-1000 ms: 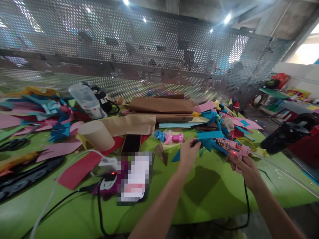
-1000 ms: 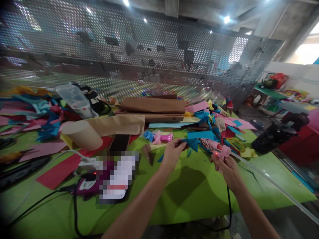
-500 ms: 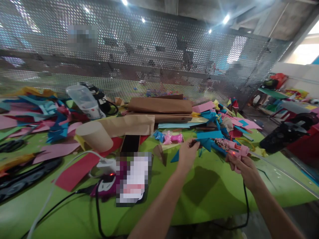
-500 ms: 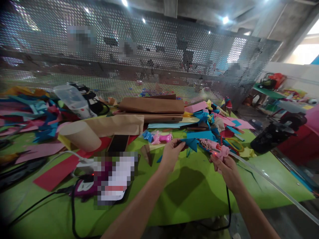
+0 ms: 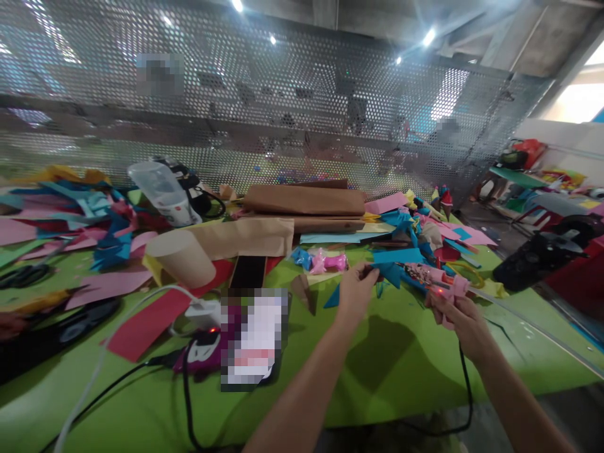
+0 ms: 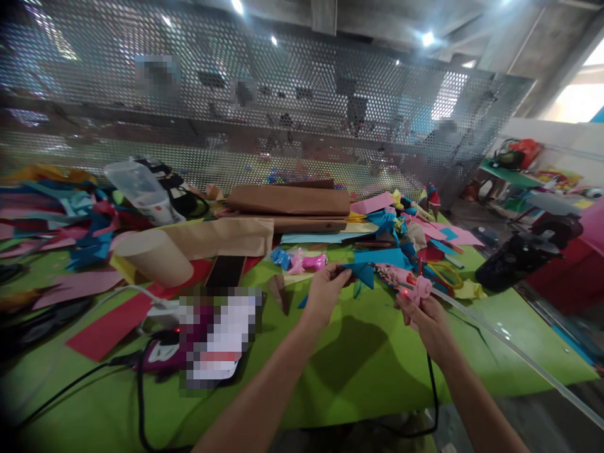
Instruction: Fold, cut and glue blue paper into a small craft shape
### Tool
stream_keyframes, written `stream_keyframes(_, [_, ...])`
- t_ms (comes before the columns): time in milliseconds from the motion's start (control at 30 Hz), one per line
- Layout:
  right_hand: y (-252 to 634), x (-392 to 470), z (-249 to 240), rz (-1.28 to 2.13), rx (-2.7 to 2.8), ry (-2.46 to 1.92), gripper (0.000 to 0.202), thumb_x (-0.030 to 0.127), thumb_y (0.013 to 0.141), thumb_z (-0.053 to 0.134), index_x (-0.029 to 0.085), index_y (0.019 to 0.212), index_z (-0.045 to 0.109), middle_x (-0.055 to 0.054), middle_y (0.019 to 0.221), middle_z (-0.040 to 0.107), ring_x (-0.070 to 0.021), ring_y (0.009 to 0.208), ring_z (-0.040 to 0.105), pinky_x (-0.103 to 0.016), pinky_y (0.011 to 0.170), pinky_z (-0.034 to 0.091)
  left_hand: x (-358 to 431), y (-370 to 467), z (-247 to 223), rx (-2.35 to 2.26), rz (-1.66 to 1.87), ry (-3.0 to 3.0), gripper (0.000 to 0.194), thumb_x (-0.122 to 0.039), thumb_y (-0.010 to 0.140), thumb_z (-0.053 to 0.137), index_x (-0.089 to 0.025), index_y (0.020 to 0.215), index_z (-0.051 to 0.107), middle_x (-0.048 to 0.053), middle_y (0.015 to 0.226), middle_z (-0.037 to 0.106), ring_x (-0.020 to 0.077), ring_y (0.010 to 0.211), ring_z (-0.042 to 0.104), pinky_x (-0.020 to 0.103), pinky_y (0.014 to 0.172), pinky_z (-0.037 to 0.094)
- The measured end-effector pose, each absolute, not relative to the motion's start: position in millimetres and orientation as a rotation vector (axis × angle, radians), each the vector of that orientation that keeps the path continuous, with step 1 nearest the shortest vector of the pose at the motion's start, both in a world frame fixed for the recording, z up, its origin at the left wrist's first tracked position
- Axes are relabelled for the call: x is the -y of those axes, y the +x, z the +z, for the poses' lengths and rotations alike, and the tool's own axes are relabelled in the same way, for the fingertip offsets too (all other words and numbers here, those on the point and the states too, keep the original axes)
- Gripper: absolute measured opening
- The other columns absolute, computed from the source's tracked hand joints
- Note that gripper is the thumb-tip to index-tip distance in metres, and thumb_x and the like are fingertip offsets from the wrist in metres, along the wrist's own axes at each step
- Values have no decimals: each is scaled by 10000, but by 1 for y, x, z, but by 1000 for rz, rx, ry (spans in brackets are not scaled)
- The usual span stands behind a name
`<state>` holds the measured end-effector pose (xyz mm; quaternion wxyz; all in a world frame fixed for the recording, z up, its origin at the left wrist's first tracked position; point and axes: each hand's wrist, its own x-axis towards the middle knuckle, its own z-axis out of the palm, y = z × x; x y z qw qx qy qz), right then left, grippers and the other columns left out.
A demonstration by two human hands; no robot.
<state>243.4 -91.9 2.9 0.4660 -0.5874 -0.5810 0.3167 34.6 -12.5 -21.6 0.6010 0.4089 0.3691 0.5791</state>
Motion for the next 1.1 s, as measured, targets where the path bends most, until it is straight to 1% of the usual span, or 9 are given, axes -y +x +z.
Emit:
stream_keyframes(267, [242, 91, 5, 741, 1406, -1466, 519, 693, 802, 660, 190, 684, 709, -41, 572, 594, -204, 622, 548, -323, 582, 395, 12, 35, -22, -829, 1341, 926, 66, -215, 774, 752, -156, 783, 725, 48, 762, 717, 160, 729, 679, 306, 784, 535])
stream_keyframes(400, [236, 92, 6, 777, 1431, -1449, 533, 696, 809, 647, 201, 613, 659, -38, 565, 570, -207, 641, 551, -325, 600, 409, 11, 35, -24, -847, 1329, 962, 41, -192, 785, 729, -153, 794, 731, 49, 753, 722, 160, 716, 680, 302, 767, 535])
stream_keyframes(500, [233, 92, 3, 836, 1438, -1427, 497, 663, 831, 648, 202, 646, 670, -28, 575, 569, -191, 615, 532, -319, 581, 406, 11, 35, -25, -848, 1321, 1004, 56, -192, 798, 705, -154, 816, 741, 52, 780, 732, 164, 737, 684, 308, 783, 539])
stream_keyframes(600, [233, 91, 2, 826, 1435, -1419, 489, 653, 834, 653, 197, 658, 680, -21, 564, 561, -182, 594, 515, -317, 575, 401, 12, 35, -23, -845, 1317, 992, 49, -194, 785, 712, -155, 801, 738, 45, 766, 724, 159, 721, 678, 308, 782, 538])
stream_keyframes(767, [244, 91, 1, 777, 1407, -1438, 489, 662, 831, 653, 189, 725, 719, -41, 600, 607, -205, 635, 551, -326, 585, 393, 13, 35, -18, -838, 1316, 924, 39, -194, 773, 728, -156, 781, 730, 46, 759, 725, 153, 717, 679, 296, 770, 544])
stream_keyframes(833, [250, 92, 0, 787, 1382, -1421, 467, 643, 837, 662, 191, 734, 722, -40, 603, 609, -202, 631, 549, -326, 587, 392, 14, 35, -17, -827, 1311, 886, 49, -203, 765, 743, -157, 768, 727, 51, 760, 726, 155, 712, 680, 299, 767, 551])
stream_keyframes(967, [258, 94, -3, 865, 1309, -1335, 367, 550, 864, 690, 195, 774, 724, -24, 618, 601, -170, 604, 516, -308, 572, 381, 15, 34, -14, -806, 1304, 837, 69, -207, 753, 753, -146, 773, 728, 60, 770, 731, 151, 700, 684, 310, 792, 560])
stream_keyframes(1100, [262, 97, 1, 998, 1173, -1207, 310, 496, 874, 690, 202, 774, 698, -37, 736, 640, -136, 566, 477, -292, 521, 354, 17, 31, -11, -836, 1300, 825, 103, -226, 744, 766, -137, 775, 722, 60, 762, 731, 149, 692, 686, 312, 796, 559])
